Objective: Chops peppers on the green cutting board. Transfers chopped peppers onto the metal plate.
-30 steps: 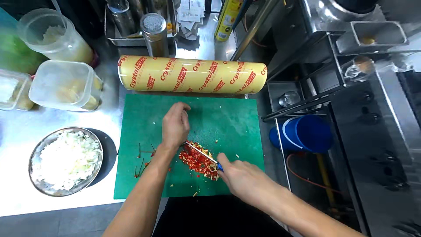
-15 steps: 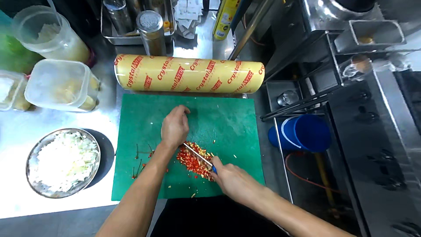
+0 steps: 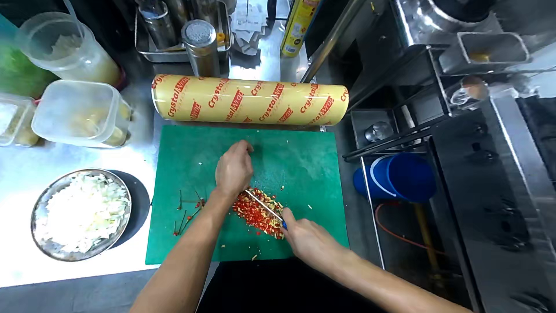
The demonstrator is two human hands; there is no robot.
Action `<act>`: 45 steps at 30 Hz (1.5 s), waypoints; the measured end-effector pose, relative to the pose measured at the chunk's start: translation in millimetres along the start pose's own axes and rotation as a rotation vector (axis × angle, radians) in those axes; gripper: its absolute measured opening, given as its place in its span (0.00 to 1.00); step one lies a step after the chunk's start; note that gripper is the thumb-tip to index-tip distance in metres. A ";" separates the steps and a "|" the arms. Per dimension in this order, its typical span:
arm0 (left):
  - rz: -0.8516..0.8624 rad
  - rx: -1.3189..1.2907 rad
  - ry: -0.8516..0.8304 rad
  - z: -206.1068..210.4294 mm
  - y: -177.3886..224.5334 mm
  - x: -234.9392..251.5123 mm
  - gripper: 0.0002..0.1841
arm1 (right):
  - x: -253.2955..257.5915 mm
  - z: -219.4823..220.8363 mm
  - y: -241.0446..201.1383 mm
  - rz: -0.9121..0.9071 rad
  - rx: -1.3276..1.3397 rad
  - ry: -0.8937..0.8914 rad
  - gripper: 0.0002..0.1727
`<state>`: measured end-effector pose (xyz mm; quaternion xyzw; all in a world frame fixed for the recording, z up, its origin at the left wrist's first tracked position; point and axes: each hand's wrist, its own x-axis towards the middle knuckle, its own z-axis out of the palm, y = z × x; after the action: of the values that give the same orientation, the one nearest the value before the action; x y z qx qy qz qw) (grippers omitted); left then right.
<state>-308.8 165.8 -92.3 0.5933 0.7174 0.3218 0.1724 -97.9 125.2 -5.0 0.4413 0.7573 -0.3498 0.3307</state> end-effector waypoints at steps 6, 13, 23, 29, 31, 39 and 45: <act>0.002 -0.022 0.044 -1.3 -2.1 2.6 0.12 | -4.5 -14.0 -0.4 -0.016 -0.052 0.003 0.21; -0.035 -0.038 0.039 -1.5 1.7 6.1 0.13 | -6.7 -28.5 3.6 -0.018 -0.072 -0.013 0.19; 0.070 -0.112 0.220 -9.5 14.5 13.6 0.12 | -7.2 -30.8 37.4 -0.069 -0.054 0.108 0.19; 0.050 -0.070 0.266 -78.6 30.3 -44.1 0.14 | 2.8 -3.9 61.1 -0.005 0.091 0.155 0.21; 0.005 -0.031 0.085 -77.4 31.3 -97.2 0.12 | 1.9 6.4 40.1 -0.023 0.116 0.096 0.23; -0.229 0.063 -0.436 -34.0 45.8 -195.7 0.12 | -18.9 10.2 41.8 -0.079 0.136 0.168 0.21; -0.057 0.126 -0.211 -9.3 44.2 -179.6 0.08 | -21.3 33.7 61.7 -0.031 0.208 0.188 0.22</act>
<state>-239.5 -5.5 -80.2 0.6130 0.7305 0.2069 0.2185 -27.6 110.8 -20.6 0.4924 0.7513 -0.3886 0.2051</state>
